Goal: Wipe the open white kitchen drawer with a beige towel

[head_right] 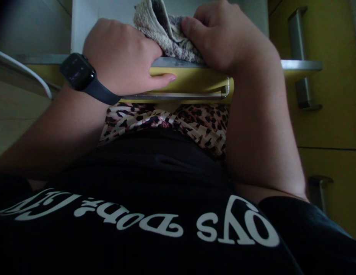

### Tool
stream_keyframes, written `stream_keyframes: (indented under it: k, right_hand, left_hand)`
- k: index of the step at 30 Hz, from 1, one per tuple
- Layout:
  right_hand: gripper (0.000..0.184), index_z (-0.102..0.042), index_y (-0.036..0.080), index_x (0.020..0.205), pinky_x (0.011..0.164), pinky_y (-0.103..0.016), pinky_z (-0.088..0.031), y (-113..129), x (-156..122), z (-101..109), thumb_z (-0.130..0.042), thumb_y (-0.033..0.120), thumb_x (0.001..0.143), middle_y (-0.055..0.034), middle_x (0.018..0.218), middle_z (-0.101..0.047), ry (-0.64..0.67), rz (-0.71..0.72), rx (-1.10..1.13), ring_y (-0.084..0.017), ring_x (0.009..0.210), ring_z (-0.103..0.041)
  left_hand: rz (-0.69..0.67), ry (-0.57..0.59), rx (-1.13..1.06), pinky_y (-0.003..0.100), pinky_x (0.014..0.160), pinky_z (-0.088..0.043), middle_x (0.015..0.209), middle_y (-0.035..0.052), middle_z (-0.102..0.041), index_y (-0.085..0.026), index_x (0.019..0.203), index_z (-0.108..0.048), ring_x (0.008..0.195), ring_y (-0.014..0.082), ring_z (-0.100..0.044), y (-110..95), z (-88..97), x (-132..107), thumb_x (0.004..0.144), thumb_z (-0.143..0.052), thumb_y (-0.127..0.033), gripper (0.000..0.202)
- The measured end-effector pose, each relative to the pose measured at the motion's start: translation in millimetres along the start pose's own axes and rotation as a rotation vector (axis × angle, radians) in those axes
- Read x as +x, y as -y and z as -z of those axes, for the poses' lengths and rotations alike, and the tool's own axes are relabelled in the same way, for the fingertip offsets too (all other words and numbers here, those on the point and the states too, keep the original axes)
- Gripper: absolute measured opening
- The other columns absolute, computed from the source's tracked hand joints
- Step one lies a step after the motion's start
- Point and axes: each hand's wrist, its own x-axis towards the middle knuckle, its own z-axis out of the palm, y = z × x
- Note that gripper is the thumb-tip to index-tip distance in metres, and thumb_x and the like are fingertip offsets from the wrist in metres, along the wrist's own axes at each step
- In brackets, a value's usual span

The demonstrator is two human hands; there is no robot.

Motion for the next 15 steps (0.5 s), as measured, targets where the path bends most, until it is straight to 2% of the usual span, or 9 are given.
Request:
stream_keyframes:
  k: [4,7,11,15]
  right_hand:
    - [0.04,-0.041,0.021,0.073,0.073,-0.035,-0.029,0.4,-0.7,0.5,-0.041,0.051,0.1,0.0001,0.071,-0.036,0.007,-0.001,0.015,-0.013,0.066,-0.029]
    - [0.04,-0.038,0.028,0.069,0.076,-0.04,-0.033,0.5,-0.7,0.9,-0.039,0.057,0.096,-0.0023,0.071,-0.035,0.02,-0.025,-0.01,-0.02,0.069,-0.034]
    - [0.038,-0.035,0.035,0.066,0.078,-0.045,-0.031,0.6,-0.2,1.1,-0.036,0.066,0.088,-0.0058,0.072,-0.041,0.023,-0.056,-0.031,-0.028,0.077,-0.04]
    - [0.038,-0.035,0.036,0.068,0.079,-0.045,-0.029,1.7,-0.1,1.7,-0.035,0.066,0.09,-0.0052,0.075,-0.04,0.057,-0.051,-0.014,-0.028,0.078,-0.037]
  left_hand:
    - [0.015,0.009,-0.001,0.068,0.093,-0.054,0.113,0.0263,-0.074,-0.005,0.122,-0.076,0.119,0.0521,-0.069,-1.2,1.4,-0.1,0.098,-0.044,-0.07,0.076]
    - [0.011,0.007,-0.011,0.071,0.092,-0.053,0.111,0.0281,-0.074,-0.003,0.121,-0.076,0.118,0.0542,-0.069,-1.3,1.8,0.5,0.098,-0.045,-0.069,0.076]
    - [0.009,0.002,-0.022,0.075,0.091,-0.053,0.109,0.0277,-0.074,-0.002,0.121,-0.076,0.118,0.0566,-0.068,-0.5,0.8,1.0,0.098,-0.046,-0.069,0.077]
    - [0.023,0.012,-0.011,0.072,0.094,-0.053,0.111,0.0243,-0.074,-0.004,0.122,-0.076,0.12,0.0534,-0.068,-0.2,1.1,0.7,0.098,-0.046,-0.071,0.077]
